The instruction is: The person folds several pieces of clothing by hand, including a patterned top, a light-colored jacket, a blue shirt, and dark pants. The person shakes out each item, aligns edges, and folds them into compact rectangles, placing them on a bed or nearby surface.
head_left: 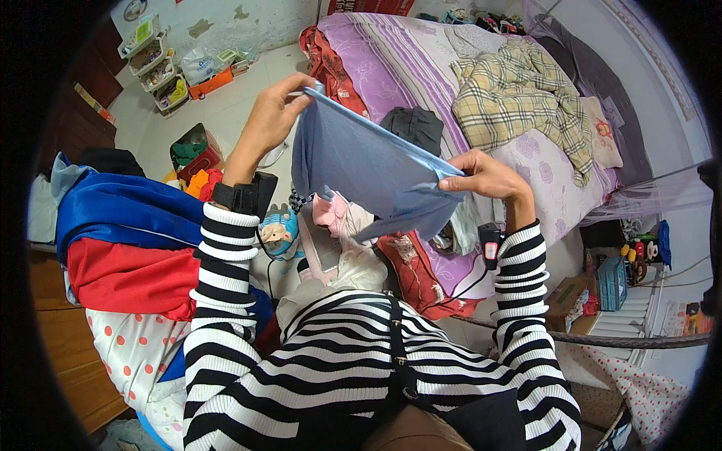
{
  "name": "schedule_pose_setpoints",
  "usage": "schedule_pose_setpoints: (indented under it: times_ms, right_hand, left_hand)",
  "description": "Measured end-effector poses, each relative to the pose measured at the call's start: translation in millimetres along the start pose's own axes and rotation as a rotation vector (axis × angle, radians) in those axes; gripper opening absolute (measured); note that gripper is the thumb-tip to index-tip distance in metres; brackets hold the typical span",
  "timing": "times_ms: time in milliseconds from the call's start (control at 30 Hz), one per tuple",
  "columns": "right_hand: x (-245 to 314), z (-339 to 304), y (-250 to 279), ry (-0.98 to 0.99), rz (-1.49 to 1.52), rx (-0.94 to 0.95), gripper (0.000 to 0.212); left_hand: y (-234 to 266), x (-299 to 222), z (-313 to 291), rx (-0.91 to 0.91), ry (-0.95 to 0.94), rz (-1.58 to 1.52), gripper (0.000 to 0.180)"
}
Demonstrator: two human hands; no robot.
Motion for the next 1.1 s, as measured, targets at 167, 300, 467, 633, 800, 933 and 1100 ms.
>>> schedule_pose_setpoints:
  times_ms: [167, 300, 467, 633, 800, 933, 1100]
  right_hand:
    - [54.6, 1.9, -24.2, 0.421, -0.114, 0.134, 0.026]
    - [57.0, 6.8, -23.0, 0.254, 0.045, 0.077, 0.024]
    - [68.9, 13.2, -19.9, 0.219, 0.040, -0.098, 0.025]
    - [47.2, 25.6, -17.4, 0.295, 0.203, -0.261, 0.022]
    - [38.8, 38.2, -31.9, 0.339, 0.297, -0.254, 0.033]
    - [20.0, 37.8, -37.6, 0.280, 0.319, -0.169, 0.025]
    - [13.7, 30.6, -34.4, 0.202, 0.363, -0.225, 0.021]
  left_hand:
    - [-52.9, -42.0, 2.5, 0.363, -0.113, -0.406, 0.009]
    - [-83.3, -48.5, -9.0, 0.567, 0.095, -0.666, 0.011]
    - [-92.4, -44.5, -19.8, 0.609, 0.236, -0.793, 0.016]
    - [-95.3, -46.8, -13.5, 0.468, 0.298, -0.933, 0.017]
    - [-109.2, -65.8, -4.1, 0.557, 0.235, -1.067, 0.018]
    - [-96.5, -65.0, 17.5, 0.403, 0.207, -0.997, 0.018]
    - [-69.3, -57.1, 21.9, 0.368, 0.179, -0.979, 0.022]
Point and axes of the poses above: each hand's wrist, its own z-axis towards the middle knuckle, its own y-axis out of the back of the hand, x = y × z, the point moved 10 cm from there along z, towards the middle knuckle, and after that the axes turned 1 degree about -z, right-handed, at the moved point
